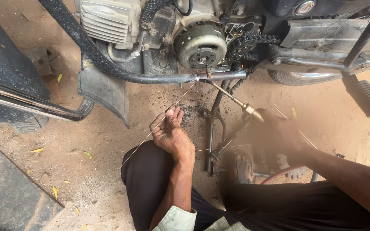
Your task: The person crouches beside a motorcycle and brazes the frame near the engine chain area, holding a filler rod in one hand and a torch in the other while sparks and flame are visible. They reposition the rod and torch repeatedly along the joint, continuing the brazing work throughout the clip.
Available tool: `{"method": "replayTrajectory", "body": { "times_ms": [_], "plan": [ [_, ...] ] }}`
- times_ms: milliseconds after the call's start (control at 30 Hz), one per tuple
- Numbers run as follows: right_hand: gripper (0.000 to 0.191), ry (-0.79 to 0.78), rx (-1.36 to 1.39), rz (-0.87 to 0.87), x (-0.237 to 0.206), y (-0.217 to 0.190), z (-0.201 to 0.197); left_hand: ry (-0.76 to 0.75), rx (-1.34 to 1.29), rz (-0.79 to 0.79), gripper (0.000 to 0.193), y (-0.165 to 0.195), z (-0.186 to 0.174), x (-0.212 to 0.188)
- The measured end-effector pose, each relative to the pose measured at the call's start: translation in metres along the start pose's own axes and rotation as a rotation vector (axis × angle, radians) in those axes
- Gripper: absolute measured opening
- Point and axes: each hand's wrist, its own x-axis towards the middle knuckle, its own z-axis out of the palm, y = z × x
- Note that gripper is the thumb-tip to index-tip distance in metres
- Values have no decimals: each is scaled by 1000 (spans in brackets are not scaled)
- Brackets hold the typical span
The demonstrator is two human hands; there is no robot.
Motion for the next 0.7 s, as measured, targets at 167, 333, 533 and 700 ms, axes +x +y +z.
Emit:
{"method": "replayTrajectory", "body": {
  "times_ms": [167, 333, 533, 700],
  "plan": [
    [51, -62, 99, 167, 2, -6, -1, -17, 75, 8, 14, 7, 3, -2],
    [43, 128, -136, -224, 1, 6, 5, -17, 56, 4, 14, 10, 6, -4],
    [49, 109, -326, -289, 4, 11, 5, -14, 52, 8, 14, 11, 9, -5],
    [61, 102, -94, -423, -3, 12, -4, -1, 67, -16, 13, 13, 10, -5]
  ]
}}
